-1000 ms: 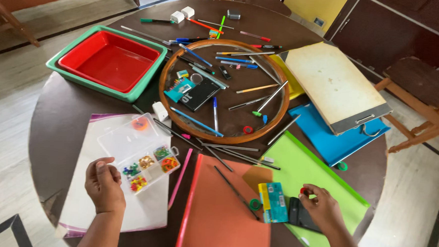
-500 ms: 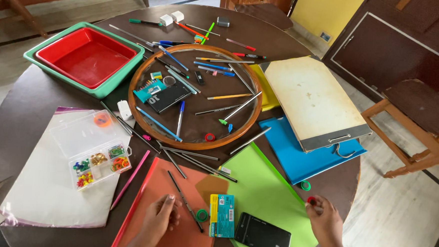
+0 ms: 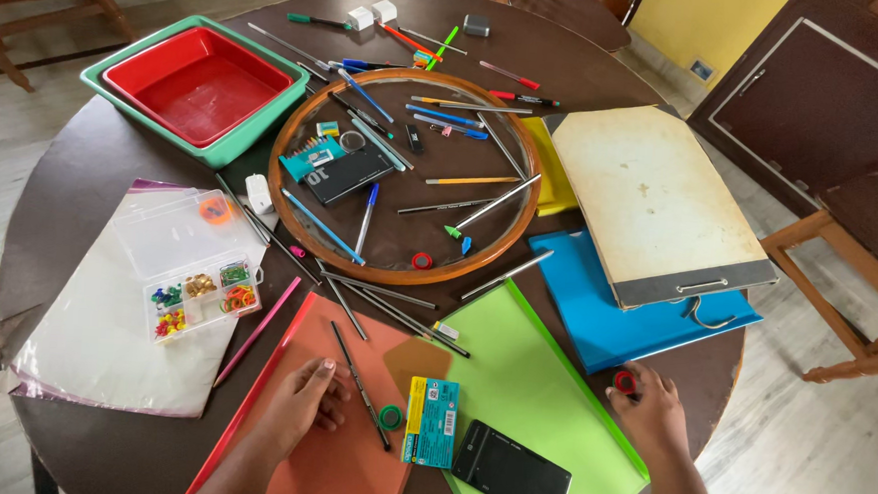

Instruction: The person organizes small stationery items on a round table. They sort colorful paper clips and binder clips into a clear plastic compartment box, then close the box and place it on a white sheet of paper.

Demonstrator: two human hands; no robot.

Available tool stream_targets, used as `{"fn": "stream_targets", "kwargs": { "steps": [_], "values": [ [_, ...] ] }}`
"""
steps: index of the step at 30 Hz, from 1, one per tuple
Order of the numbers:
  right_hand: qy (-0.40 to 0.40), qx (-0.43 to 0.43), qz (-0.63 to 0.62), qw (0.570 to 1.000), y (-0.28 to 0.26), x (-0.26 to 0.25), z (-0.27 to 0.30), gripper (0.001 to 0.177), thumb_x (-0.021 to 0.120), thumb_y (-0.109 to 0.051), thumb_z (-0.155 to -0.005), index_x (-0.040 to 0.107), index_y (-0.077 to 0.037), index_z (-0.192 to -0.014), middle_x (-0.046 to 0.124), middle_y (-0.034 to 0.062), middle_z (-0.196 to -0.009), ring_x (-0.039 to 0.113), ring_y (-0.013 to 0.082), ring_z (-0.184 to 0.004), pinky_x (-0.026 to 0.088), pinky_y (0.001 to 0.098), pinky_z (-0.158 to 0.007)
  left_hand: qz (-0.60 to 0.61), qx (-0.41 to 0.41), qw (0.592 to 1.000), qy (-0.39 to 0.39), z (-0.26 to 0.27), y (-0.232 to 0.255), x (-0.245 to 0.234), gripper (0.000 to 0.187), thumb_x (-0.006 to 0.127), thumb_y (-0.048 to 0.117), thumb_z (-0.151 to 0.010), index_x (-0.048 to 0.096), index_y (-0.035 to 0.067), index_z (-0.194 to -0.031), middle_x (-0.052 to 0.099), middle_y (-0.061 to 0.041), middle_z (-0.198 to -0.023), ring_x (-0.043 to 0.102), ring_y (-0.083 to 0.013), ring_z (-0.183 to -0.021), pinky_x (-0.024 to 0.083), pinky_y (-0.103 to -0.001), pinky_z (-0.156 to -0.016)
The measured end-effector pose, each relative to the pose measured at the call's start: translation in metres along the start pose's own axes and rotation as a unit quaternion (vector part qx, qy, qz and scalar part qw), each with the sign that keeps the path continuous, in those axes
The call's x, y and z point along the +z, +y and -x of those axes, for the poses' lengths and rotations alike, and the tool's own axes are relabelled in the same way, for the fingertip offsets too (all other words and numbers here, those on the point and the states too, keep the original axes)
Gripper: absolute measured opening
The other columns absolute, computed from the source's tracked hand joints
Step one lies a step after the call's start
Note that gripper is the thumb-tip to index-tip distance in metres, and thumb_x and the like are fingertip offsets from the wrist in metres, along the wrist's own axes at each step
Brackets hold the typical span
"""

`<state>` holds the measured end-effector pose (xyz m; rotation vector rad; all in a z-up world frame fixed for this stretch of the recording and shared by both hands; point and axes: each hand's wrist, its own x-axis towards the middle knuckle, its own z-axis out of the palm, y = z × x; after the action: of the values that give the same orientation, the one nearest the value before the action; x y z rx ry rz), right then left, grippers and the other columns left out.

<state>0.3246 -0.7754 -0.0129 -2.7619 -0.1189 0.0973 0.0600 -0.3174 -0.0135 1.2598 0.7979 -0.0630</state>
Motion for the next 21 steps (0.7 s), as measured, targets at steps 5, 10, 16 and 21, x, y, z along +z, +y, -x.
{"fn": "stream_targets", "kwargs": {
  "steps": [5, 10, 16, 21],
  "values": [
    [-0.014, -0.026, 0.039, 0.999, -0.004, -0.006, -0.007, 0.048, 0.08, -0.032, -0.081, 0.07, -0.023, -0.127, 0.065, 0.0107, -0.126, 0.065, 0.0312, -0.117, 0.054, 0.0451, -0.1, 0.001, 0.002, 1.0, 0.004, -0.001, 0.001, 0.001, 0.042, 0.046, 0.043, -0.102, 0.068, 0.007, -0.108, 0.067, -0.009, -0.084, 0.063, -0.0186, -0.056, 0.052, -0.032, -0.051],
    [-0.011, -0.013, -0.036, 0.999, -0.05, -0.032, 0.013, 0.048, 0.081, -0.031, -0.081, 0.069, -0.019, -0.127, 0.067, 0.0098, -0.123, 0.072, 0.027, -0.105, 0.058, 0.0416, -0.094, -0.006, 0.016, 1.0, -0.018, -0.002, 0.004, 0.002, 0.041, 0.047, 0.04, -0.102, 0.067, 0.005, -0.109, 0.066, -0.008, -0.085, 0.065, -0.0168, -0.058, 0.054, -0.031, -0.052],
    [-0.199, -0.087, -0.215, 0.952, -0.159, -0.001, 0.068, 0.048, 0.081, -0.023, -0.08, 0.068, -0.017, -0.126, 0.072, 0.0031, -0.118, 0.074, 0.0177, -0.095, 0.061, 0.0358, -0.083, 0.005, 0.022, 0.999, -0.032, -0.004, -0.007, 0.001, 0.033, 0.051, 0.033, -0.103, 0.066, 0.004, -0.111, 0.066, -0.006, -0.086, 0.063, -0.0149, -0.057, 0.052, -0.03, -0.053],
    [-0.328, -0.061, -0.372, 0.866, -0.225, 0.033, 0.115, 0.047, 0.08, -0.017, -0.082, 0.069, -0.009, -0.127, 0.074, 0.0084, -0.1, 0.069, 0.0135, -0.086, 0.057, 0.0307, -0.078, 0.03, 0.048, 0.997, -0.045, -0.004, -0.017, 0.003, 0.03, 0.054, 0.03, -0.103, 0.066, 0.005, -0.113, 0.069, -0.006, -0.091, 0.064, -0.015, -0.063, 0.054, -0.029, -0.058]
  ]
}}
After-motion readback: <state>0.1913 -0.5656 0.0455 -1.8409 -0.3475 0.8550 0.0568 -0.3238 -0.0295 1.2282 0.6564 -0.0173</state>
